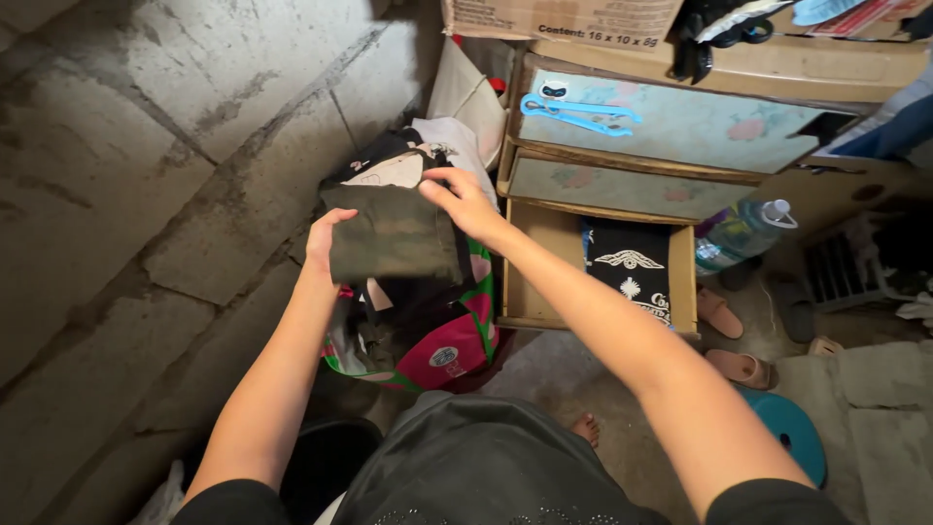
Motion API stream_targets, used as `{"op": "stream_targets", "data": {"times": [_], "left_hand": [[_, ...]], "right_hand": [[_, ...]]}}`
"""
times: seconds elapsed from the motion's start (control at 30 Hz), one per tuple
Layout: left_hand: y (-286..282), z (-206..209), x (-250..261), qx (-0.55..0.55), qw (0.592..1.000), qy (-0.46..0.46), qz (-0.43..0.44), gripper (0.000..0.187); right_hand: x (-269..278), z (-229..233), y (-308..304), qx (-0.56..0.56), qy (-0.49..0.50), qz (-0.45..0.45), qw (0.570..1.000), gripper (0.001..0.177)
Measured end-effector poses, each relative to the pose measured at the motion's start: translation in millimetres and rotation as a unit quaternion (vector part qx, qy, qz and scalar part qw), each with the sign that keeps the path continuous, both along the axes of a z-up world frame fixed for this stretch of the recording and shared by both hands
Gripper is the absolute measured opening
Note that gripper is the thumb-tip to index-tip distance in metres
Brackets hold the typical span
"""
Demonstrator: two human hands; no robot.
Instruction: Organizing folded clothes and placing them into a dresser drawer.
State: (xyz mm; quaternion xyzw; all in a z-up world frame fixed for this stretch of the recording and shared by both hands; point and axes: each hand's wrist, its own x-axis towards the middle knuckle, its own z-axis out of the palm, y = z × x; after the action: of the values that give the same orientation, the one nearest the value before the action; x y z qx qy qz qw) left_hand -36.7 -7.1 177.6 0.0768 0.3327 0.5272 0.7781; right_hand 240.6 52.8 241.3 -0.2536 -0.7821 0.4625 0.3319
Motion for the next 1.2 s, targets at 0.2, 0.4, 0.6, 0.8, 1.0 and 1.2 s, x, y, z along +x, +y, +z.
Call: {"op": "stream_targets", "data": {"times": [0.2, 0.4, 0.6, 0.8, 1.0, 1.2], "left_hand": [[26.6, -22.4, -4.0, 0.036, 0.999, -0.024, -0.013, 0.039], [66.3, 63.0, -4.1, 0.093, 0.995, -0.025, 0.001, 0.045], [68.3, 80.8, -9.6, 0.157, 0.987, -0.037, 0.019, 0.043], [-2.7, -75.6, 19.1, 0.026, 0.999, 0.027, 0.011, 0.044], [-48.5, -137.4, 42.9, -0.108, 0.974, 0.2, -0.006, 0.042], [-63.5, -96.2, 62.5, -0.024, 0.981, 0.192, 0.03, 0.038]], "right_hand": [[11.3, -6.7, 12.7, -0.593, 0.132, -0.048, 0.793, 0.07], [-18.3, 42.4, 76.4, -0.366, 0.136, -0.104, 0.915, 0.078], [-15.4, 54.5, 75.2, -0.126, 0.197, 0.011, 0.972, 0.068], [-7.2, -119.7, 38.6, -0.336, 0.033, -0.154, 0.929, 0.09], [-6.7, -191.2, 6.0, -0.268, -0.162, -0.264, 0.913, 0.076], [-17.9, -143.1, 13.2, -0.242, -0.151, -0.268, 0.921, 0.054]]}}
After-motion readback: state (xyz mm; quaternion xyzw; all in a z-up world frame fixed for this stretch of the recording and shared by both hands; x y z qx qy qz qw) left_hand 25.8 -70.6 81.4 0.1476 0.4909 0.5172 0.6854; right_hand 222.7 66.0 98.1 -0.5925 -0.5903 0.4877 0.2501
